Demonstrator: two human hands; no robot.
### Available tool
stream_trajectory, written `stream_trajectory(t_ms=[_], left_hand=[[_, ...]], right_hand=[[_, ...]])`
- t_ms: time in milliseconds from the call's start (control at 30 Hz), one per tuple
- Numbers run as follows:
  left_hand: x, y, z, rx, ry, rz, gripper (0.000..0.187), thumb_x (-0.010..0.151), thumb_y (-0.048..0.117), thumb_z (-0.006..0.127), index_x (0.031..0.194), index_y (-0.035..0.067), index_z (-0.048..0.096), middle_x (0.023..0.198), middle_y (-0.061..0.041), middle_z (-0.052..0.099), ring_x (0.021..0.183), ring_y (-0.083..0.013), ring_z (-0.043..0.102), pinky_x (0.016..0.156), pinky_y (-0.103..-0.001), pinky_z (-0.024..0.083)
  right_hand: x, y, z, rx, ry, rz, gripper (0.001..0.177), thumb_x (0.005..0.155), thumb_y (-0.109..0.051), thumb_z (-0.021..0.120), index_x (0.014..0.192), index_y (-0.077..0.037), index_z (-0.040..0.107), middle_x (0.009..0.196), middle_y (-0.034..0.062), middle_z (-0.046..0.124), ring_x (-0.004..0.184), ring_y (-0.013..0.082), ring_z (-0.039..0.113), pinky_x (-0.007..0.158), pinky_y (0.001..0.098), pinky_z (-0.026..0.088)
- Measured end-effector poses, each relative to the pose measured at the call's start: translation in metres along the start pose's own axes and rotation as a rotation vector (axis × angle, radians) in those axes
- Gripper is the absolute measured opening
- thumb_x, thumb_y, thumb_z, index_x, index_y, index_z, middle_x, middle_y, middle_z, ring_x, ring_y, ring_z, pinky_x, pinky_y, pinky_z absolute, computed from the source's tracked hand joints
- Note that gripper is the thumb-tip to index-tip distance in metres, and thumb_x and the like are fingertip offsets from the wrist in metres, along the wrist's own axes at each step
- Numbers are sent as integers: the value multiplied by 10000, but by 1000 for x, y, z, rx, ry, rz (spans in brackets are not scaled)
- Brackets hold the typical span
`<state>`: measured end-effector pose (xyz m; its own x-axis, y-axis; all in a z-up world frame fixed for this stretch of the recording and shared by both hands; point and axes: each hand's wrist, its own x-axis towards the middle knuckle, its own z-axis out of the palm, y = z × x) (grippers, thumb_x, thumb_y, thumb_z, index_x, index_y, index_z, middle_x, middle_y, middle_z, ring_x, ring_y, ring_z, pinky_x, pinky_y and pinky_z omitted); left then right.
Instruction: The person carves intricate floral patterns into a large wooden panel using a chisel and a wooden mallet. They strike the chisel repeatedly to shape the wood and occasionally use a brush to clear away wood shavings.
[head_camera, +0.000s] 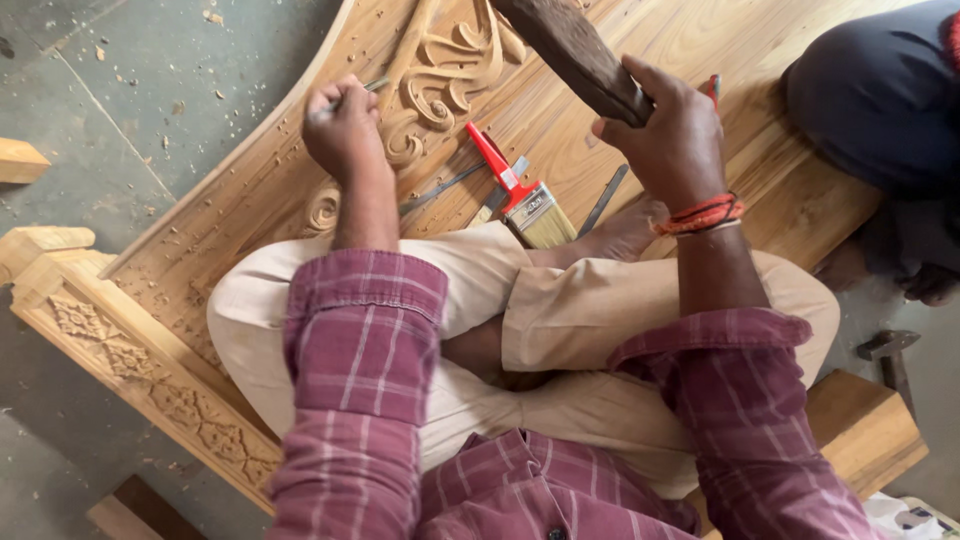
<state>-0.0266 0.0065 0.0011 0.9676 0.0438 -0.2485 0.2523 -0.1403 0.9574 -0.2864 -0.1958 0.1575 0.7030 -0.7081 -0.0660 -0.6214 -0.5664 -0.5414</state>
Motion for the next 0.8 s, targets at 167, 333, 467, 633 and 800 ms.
stream_trajectory(t_ms=[167,333,467,633,800], left_hand=[[-43,-44,15,-658,210,-288,165,877,-60,685,1020,19,661,920,-150,719,735,-200,690,576,-240,543],[-51,-57,20,-710,352,-227,164,946,16,655,1089,-35,592,1083,-250,710,908,-321,763,755,-308,666],[-51,-59,18,-742,226,-116,171,1007,53,587,1159,-19,551,1187,-239,682,1052,-310,730,893,-332,638],[-58,-66,30,-774,233,-55,169,994,57,581,1143,28,508,1161,-174,700,1009,-265,732,840,-318,621],[-59,-74,36,-547,232,33,176,1037,21,594,1193,-59,583,991,-222,666,783,-219,597,636,-360,493]], right_hand=[[-6,-9,5,132,28,-149,704,810,-223,908,1434,-62,624,1180,157,742,1042,260,743,915,372,559],[-23,-12,-2,149,45,-277,699,827,-178,905,1448,-48,612,1197,161,720,1057,279,725,918,380,559],[-29,-21,-4,131,28,-398,716,826,-183,905,1455,-44,592,1151,162,707,1013,305,711,892,403,559],[-18,-50,-1,110,-28,-598,709,822,-193,903,1457,-90,605,1102,121,707,983,309,702,853,417,553],[15,-84,7,-94,14,-931,567,850,-241,902,1355,-119,674,1082,53,715,965,289,691,804,430,524]])
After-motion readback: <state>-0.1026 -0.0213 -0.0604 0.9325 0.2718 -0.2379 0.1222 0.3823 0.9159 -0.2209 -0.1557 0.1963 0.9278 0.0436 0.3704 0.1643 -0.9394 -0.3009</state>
